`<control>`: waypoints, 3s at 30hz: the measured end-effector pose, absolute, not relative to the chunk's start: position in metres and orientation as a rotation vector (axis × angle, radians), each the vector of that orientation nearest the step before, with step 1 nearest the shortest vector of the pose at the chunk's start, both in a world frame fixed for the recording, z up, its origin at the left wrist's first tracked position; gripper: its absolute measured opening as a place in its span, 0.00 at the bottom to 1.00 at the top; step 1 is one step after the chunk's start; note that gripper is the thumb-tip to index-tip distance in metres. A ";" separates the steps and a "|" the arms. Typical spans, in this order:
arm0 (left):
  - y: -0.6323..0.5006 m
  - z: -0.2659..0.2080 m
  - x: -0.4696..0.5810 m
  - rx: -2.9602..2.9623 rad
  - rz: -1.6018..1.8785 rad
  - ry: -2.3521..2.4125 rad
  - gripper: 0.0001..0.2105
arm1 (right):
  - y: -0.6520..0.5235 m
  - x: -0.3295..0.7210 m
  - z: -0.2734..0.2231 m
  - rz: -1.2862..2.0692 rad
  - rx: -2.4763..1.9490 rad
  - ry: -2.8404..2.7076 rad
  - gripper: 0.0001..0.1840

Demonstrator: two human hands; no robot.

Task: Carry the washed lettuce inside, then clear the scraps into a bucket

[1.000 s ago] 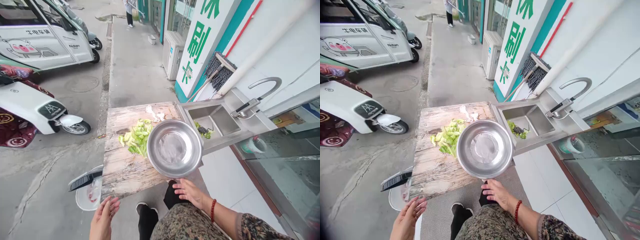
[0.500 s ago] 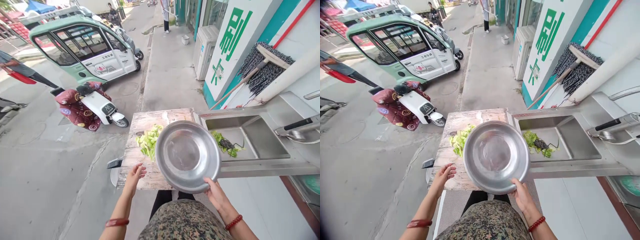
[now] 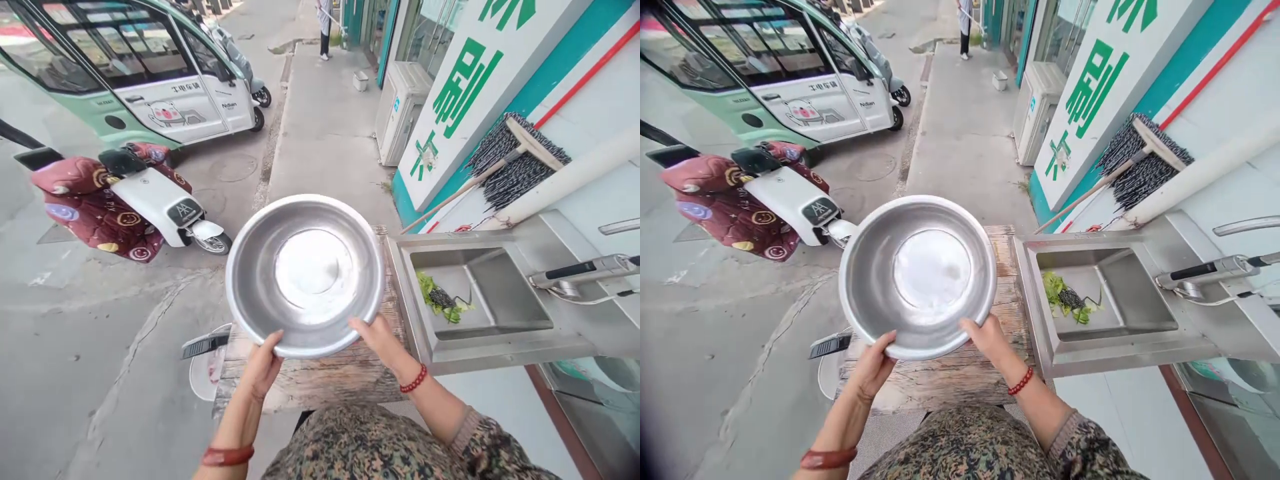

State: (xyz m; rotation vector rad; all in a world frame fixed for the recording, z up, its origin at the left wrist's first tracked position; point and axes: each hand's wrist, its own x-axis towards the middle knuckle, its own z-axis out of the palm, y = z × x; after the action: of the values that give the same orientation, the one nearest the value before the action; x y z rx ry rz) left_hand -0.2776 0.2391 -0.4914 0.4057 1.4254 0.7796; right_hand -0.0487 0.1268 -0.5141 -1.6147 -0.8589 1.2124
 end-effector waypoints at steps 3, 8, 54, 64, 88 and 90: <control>0.260 -0.491 -0.341 0.307 0.925 1.543 0.10 | 0.177 -0.053 -0.532 1.253 -1.624 -1.027 0.30; 0.278 -0.488 -0.424 0.253 1.130 1.707 0.09 | 0.251 0.001 -0.574 0.984 -1.999 -0.985 0.30; 0.430 -0.599 -0.274 1.469 0.335 1.457 0.34 | 0.209 -0.087 -0.632 1.021 -1.904 -1.639 0.31; 0.323 -0.605 -0.352 2.004 -0.139 0.977 0.59 | 0.201 -0.141 -0.617 1.244 -1.879 -1.910 0.47; 0.268 -0.609 -0.332 2.181 -0.147 1.184 0.60 | 0.216 -0.153 -0.642 1.230 -1.726 -1.691 0.52; 0.265 -0.615 -0.332 2.150 -0.038 1.131 0.52 | 0.215 -0.160 -0.644 1.228 -1.707 -1.603 0.43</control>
State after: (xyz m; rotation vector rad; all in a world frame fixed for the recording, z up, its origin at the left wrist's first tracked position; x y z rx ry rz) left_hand -0.3321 0.2649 -0.6151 2.1495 1.1314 -0.0382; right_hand -0.1598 0.2151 -0.6444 -1.7072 -1.6029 1.2283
